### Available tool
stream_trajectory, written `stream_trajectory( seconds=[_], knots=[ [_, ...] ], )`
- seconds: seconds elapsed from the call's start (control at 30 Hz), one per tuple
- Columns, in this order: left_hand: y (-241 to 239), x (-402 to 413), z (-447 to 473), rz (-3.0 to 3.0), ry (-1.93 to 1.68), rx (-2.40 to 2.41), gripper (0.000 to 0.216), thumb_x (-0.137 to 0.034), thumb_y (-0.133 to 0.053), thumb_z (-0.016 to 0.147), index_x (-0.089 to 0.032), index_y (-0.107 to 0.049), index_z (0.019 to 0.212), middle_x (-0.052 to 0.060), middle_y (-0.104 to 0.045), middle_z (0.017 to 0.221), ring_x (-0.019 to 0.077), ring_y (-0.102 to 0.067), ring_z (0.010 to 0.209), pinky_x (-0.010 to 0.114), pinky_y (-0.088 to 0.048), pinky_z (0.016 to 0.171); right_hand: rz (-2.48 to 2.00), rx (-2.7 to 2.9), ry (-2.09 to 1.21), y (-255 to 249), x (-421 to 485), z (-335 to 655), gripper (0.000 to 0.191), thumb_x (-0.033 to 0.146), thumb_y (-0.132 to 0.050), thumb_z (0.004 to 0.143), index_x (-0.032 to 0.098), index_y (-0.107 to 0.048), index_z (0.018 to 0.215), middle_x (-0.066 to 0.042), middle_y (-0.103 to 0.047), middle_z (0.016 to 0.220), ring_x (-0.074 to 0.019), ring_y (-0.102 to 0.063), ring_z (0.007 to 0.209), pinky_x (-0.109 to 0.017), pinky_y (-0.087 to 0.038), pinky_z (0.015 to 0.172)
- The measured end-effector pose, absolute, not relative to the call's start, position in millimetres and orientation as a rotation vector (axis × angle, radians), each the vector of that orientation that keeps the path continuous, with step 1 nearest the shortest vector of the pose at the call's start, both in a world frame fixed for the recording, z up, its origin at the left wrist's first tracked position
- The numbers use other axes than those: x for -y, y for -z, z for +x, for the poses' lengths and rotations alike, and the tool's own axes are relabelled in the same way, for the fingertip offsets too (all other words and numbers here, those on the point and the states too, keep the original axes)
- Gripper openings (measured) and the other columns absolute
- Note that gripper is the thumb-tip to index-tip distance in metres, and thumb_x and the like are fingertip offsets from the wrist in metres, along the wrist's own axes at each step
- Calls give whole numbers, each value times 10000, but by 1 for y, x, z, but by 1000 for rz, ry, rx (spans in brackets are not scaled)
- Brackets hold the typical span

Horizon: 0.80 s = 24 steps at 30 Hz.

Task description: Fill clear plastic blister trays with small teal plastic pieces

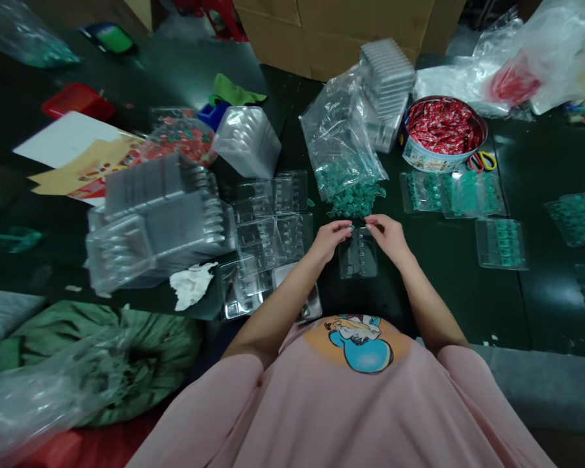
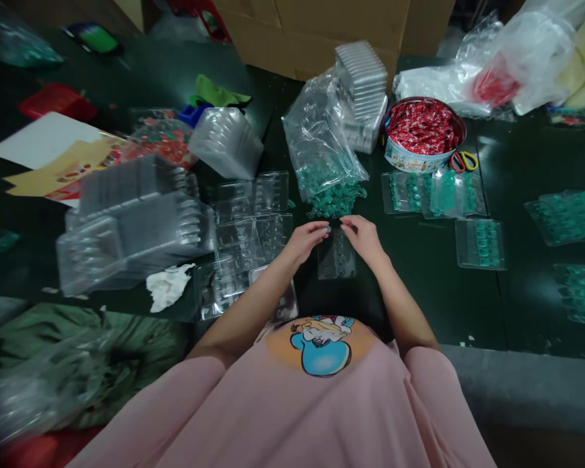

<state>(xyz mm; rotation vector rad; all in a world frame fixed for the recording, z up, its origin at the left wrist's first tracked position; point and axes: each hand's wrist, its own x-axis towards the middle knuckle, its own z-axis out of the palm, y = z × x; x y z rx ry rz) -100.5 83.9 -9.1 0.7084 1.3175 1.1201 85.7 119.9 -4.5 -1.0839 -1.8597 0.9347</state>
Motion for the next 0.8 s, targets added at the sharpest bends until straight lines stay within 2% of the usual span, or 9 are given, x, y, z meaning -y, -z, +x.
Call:
stream_trajectory(
  seconds=[0.1,0.33,0.6,0.8],
  knots=[
    [18,-86,-97,1103,-1058,-1463,256,-164,-728,716,-149,-731,972,42,-720,878,152,-641,790,284,-489,785,-1182,1786,-919,8,-121,103,230,299,-559,876,188,-704,1015,-80,-719,969,-196,-671,839,-338,-532,762],
    [28,-93,-85,1719,-821,-1628,191,-172,-728,756,-184,-732,947,45,-697,921,162,-643,765,299,-501,774,-1251,1749,-985,20,-113,118,237,340,-558,872,196,-707,988,-69,-723,941,-191,-667,821,-335,-525,768],
    [30,-100,-89,1924,-686,-1621,202,-206,-710,802,-173,-743,998,71,-698,970,187,-648,840,319,-510,823,-1260,1734,-1011,23,-112,120,240,331,-553,873,189,-704,994,-66,-723,935,-181,-661,814,-325,-526,771],
    [29,-104,-94,1957,-630,-1559,188,-238,-655,844,-212,-763,996,69,-697,996,200,-648,903,329,-497,886,-1249,1768,-957,32,-128,112,228,290,-545,870,189,-700,1002,-68,-710,939,-184,-653,818,-342,-528,802]
  ],
)
